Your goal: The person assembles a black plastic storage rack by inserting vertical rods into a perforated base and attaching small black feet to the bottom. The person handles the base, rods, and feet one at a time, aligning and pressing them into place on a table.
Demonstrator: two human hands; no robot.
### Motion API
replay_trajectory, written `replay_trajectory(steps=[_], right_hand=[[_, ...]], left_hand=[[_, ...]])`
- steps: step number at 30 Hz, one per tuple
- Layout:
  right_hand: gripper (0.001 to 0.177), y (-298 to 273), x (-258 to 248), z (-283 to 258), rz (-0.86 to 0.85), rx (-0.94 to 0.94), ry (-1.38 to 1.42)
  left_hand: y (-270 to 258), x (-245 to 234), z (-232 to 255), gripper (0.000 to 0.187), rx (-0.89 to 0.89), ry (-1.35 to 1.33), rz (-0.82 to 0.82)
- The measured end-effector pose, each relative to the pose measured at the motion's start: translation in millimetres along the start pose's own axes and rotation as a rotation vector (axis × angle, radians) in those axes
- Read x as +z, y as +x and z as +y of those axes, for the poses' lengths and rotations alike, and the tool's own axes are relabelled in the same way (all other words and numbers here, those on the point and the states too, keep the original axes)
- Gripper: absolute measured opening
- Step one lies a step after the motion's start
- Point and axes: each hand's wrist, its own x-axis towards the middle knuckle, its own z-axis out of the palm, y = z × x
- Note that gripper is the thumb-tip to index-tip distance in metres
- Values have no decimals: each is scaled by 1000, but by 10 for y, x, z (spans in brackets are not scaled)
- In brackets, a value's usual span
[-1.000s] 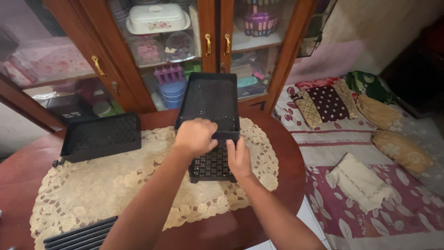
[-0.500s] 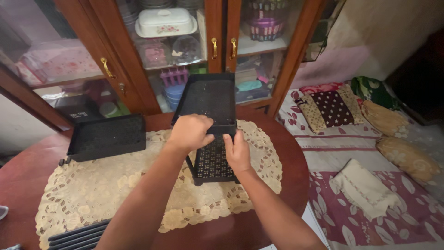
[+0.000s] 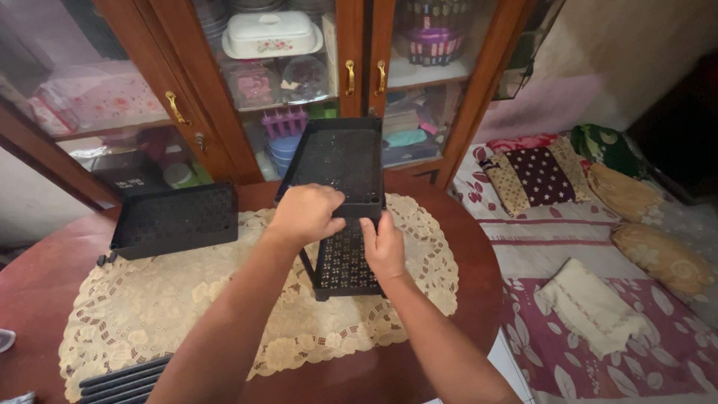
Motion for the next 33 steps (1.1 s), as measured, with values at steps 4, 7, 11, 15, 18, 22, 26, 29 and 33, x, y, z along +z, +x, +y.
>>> replay_trajectory(steps=[4, 7, 11, 15, 18, 22, 26, 29, 33], right_hand=[[32, -4, 16, 0, -9, 43, -10], [32, -3, 16, -18, -14, 57, -11], [30, 16, -20, -106, -17, 65, 27], [31, 34, -68, -170, -25, 26, 89], [31, 37, -41, -137, 12, 84, 46], [32, 24, -33, -30, 33, 86, -27], [32, 7, -60, -21, 36, 81, 11], [31, -4, -108, -107, 3, 147, 52], [32, -89, -184, -262, -33, 57, 137]], left_hand=[[-3, -28, -8, 32, 23, -11, 20], [1, -26, 1, 32, 18, 6, 21], [-15, -23, 10, 30, -18, 0, 19], [-25, 0, 16, 30, -44, -14, 25], [-16, 12, -1, 33, -9, -20, 53], [-3, 54, 31, 31, -39, 5, 40], [14, 60, 55, 31, -44, 20, 12], [11, 60, 71, 31, -35, 14, 19], [8, 57, 74, 31, -41, 15, -7]])
